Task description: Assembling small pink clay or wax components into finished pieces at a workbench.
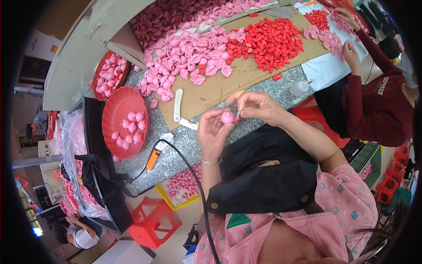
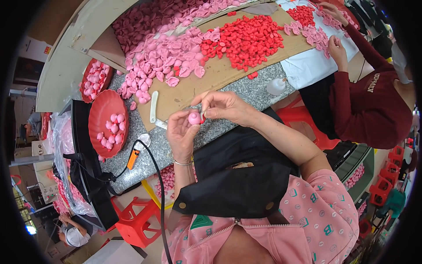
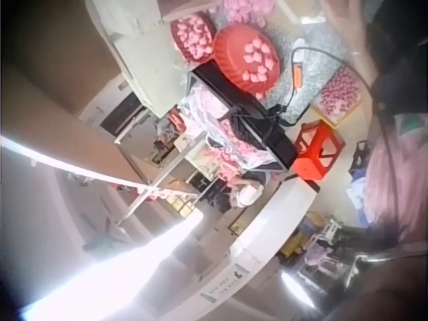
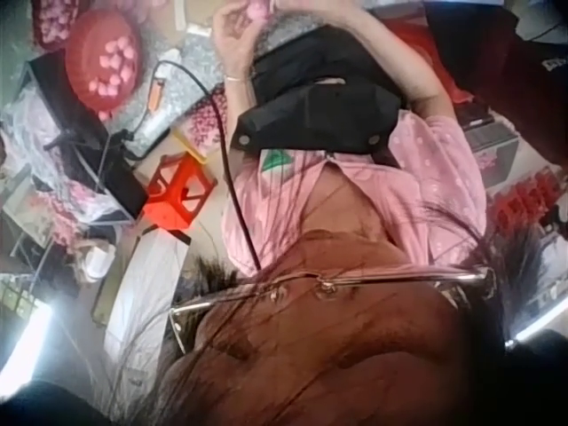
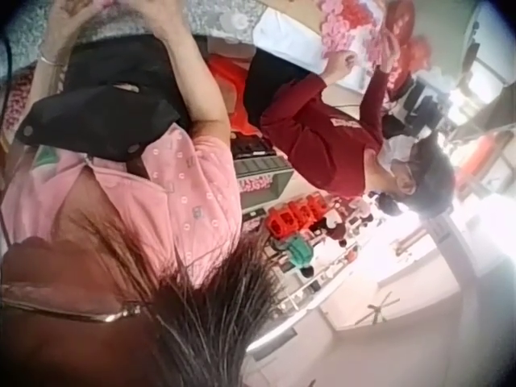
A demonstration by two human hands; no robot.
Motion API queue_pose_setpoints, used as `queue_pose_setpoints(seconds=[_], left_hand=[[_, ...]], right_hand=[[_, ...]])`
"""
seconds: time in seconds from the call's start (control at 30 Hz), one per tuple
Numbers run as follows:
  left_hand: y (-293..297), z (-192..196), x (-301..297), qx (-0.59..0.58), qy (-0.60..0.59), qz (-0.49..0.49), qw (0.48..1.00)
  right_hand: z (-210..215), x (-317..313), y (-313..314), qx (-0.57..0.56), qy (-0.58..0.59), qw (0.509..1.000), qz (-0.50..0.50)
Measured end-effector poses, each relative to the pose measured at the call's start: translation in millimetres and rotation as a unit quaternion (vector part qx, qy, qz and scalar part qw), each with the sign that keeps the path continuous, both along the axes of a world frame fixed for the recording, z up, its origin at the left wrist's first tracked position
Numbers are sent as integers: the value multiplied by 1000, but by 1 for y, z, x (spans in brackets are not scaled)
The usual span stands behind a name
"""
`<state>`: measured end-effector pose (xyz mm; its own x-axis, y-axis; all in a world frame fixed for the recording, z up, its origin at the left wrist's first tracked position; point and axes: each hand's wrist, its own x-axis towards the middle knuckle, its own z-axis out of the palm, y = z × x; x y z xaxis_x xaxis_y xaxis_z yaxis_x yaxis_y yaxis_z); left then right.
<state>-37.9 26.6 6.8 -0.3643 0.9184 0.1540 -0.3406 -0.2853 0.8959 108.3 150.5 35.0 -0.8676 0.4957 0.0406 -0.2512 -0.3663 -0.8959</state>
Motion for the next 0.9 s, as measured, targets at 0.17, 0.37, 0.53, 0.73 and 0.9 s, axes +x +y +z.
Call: queue_pose_setpoints(seconds=[0.17, 0.37, 0.53, 0.73, 0.9], left_hand=[[-8, 4, 6, -13, -83, -68, 994], [2, -5, 22, 19, -121, -55, 991], [9, -7, 29, 24, -96, -60, 993], [9, 4, 27, 36, 101, 10, 994], [12, 12, 22, 43, 291, 119, 948]], right_hand=[[3, -3, 1, 313, 17, 949, 26], [9, -4, -23, 250, -74, 955, -138], [1, -11, -13, 121, -115, 970, -178], [16, 9, 2, 33, -8, 986, -162], [19, 34, -4, 10, 6, 989, -146]])
